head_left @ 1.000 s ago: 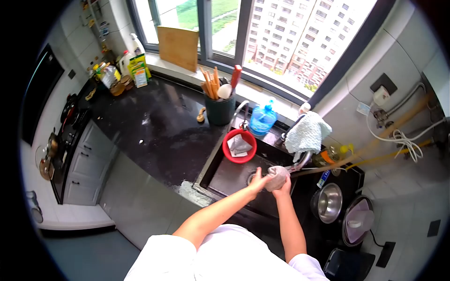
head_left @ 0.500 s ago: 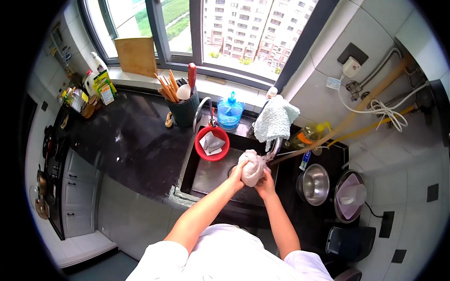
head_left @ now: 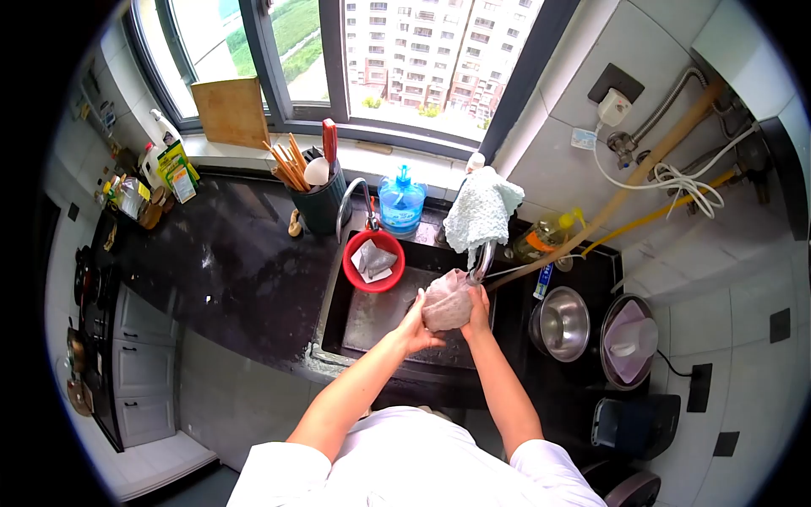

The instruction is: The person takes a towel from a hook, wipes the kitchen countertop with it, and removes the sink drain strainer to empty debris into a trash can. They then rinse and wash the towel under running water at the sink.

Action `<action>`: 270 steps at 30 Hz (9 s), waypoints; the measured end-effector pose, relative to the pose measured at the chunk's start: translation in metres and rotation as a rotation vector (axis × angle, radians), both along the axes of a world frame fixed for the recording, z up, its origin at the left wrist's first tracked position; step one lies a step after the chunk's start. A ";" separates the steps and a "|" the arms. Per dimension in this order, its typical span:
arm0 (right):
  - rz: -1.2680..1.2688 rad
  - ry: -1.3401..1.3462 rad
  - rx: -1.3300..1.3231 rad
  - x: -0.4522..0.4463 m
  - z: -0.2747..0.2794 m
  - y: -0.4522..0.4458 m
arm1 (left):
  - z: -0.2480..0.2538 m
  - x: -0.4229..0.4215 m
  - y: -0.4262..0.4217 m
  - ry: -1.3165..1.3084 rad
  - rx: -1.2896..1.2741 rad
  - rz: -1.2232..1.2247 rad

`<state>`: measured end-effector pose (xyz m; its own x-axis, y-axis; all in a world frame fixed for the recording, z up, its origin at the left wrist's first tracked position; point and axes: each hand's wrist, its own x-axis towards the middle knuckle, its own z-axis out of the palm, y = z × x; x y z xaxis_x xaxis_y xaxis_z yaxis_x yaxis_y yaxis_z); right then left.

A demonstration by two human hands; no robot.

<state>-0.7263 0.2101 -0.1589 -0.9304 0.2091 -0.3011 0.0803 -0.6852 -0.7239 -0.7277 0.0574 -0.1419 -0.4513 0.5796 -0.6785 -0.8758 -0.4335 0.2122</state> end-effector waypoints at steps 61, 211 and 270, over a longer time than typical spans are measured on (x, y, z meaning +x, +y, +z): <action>0.037 0.240 0.845 0.022 0.036 -0.004 | 0.021 -0.032 0.013 0.077 0.201 -0.087; 1.166 0.620 0.783 0.154 0.112 -0.649 | 0.089 0.244 -0.621 0.525 0.394 1.197; 1.424 -0.396 -0.069 -0.002 0.027 -1.411 | 0.018 0.125 -1.368 0.190 0.088 1.138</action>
<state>-0.7280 -1.2007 -0.1324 -0.1915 -0.8131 -0.5497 0.8789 0.1072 -0.4648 -0.6025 -1.3102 -0.1236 -0.8328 -0.1860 -0.5214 0.0736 -0.9707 0.2287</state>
